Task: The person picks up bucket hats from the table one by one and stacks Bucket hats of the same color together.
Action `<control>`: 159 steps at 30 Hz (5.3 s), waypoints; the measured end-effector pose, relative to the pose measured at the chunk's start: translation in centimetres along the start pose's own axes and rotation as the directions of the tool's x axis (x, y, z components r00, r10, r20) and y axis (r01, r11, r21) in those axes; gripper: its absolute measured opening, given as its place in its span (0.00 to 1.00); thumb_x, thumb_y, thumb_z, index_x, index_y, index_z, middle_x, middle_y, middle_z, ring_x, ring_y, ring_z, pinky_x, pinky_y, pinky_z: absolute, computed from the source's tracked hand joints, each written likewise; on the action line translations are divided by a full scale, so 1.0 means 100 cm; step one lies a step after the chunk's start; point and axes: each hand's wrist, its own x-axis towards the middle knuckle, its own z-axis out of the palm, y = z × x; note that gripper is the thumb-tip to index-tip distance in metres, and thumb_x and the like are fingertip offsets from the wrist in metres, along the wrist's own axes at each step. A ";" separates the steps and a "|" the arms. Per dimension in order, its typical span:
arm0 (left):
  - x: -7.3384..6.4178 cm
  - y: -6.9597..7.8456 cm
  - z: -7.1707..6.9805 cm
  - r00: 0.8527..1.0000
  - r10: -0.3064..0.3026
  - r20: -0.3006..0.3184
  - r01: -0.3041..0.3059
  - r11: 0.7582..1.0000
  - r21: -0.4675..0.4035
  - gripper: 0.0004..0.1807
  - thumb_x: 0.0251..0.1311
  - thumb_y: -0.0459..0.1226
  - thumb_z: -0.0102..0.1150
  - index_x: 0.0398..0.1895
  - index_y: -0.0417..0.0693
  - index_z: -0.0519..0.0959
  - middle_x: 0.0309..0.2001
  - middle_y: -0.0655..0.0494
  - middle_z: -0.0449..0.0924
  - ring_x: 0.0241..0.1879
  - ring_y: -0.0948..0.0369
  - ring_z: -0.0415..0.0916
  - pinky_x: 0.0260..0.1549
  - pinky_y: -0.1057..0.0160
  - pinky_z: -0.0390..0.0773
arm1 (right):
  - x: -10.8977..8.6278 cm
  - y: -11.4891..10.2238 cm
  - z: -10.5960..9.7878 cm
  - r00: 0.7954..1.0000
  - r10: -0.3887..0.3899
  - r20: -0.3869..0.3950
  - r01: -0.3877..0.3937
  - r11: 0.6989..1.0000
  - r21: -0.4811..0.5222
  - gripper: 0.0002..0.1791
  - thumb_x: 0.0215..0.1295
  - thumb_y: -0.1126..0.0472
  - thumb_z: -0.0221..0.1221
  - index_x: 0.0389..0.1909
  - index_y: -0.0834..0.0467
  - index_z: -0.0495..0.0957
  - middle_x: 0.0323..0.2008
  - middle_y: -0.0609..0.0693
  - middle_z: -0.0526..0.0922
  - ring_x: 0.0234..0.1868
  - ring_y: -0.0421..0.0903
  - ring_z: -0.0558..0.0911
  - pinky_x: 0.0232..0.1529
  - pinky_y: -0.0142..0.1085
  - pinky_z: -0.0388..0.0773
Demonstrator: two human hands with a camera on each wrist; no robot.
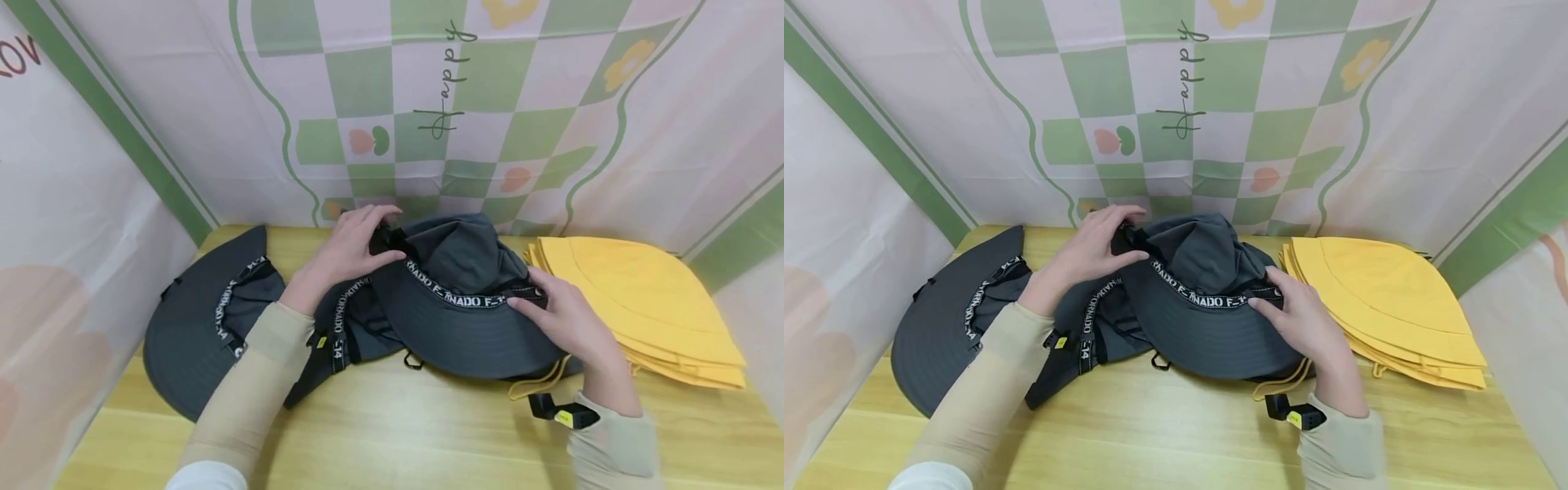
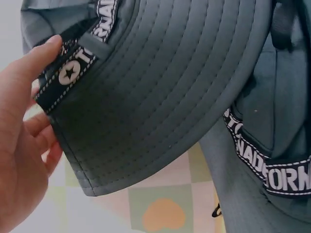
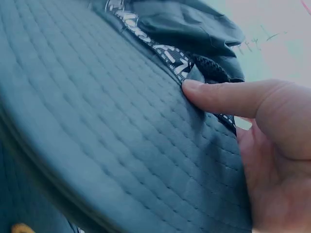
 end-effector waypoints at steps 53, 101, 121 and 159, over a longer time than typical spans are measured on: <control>-0.054 -0.020 0.031 0.941 -0.334 0.059 0.338 0.913 -0.227 0.28 0.67 0.46 0.62 0.69 0.55 0.72 0.58 0.50 0.74 0.42 0.54 0.73 0.42 0.55 0.75 | 0.006 0.029 0.013 0.976 0.089 -0.200 -0.134 0.965 -0.225 0.24 0.62 0.52 0.68 0.49 0.66 0.78 0.47 0.71 0.81 0.47 0.72 0.75 0.42 0.61 0.59; -0.067 0.025 0.043 0.745 -0.328 0.581 0.283 0.944 0.170 0.14 0.56 0.37 0.71 0.35 0.51 0.72 0.39 0.54 0.72 0.37 0.58 0.69 0.40 0.58 0.72 | 0.001 0.052 0.000 0.972 0.172 -0.160 -0.204 0.955 -0.213 0.28 0.68 0.50 0.63 0.58 0.68 0.73 0.53 0.74 0.78 0.51 0.73 0.73 0.42 0.60 0.58; -0.079 0.022 -0.011 0.937 -0.300 0.179 0.272 0.948 0.169 0.12 0.71 0.28 0.52 0.51 0.46 0.81 0.48 0.45 0.84 0.47 0.48 0.83 0.44 0.52 0.83 | -0.011 0.074 -0.013 0.962 0.206 -0.176 -0.229 0.966 -0.120 0.29 0.70 0.49 0.61 0.58 0.70 0.72 0.55 0.75 0.76 0.56 0.74 0.73 0.55 0.65 0.67; -0.098 0.002 -0.064 0.640 -0.320 -0.699 0.415 0.909 -0.037 0.15 0.78 0.31 0.35 0.49 0.36 0.75 0.44 0.36 0.78 0.43 0.41 0.74 0.54 0.41 0.60 | -0.007 0.065 -0.009 0.965 0.101 -0.243 -0.108 0.994 -0.014 0.15 0.68 0.56 0.64 0.44 0.65 0.77 0.42 0.64 0.80 0.42 0.40 0.73 0.43 0.34 0.67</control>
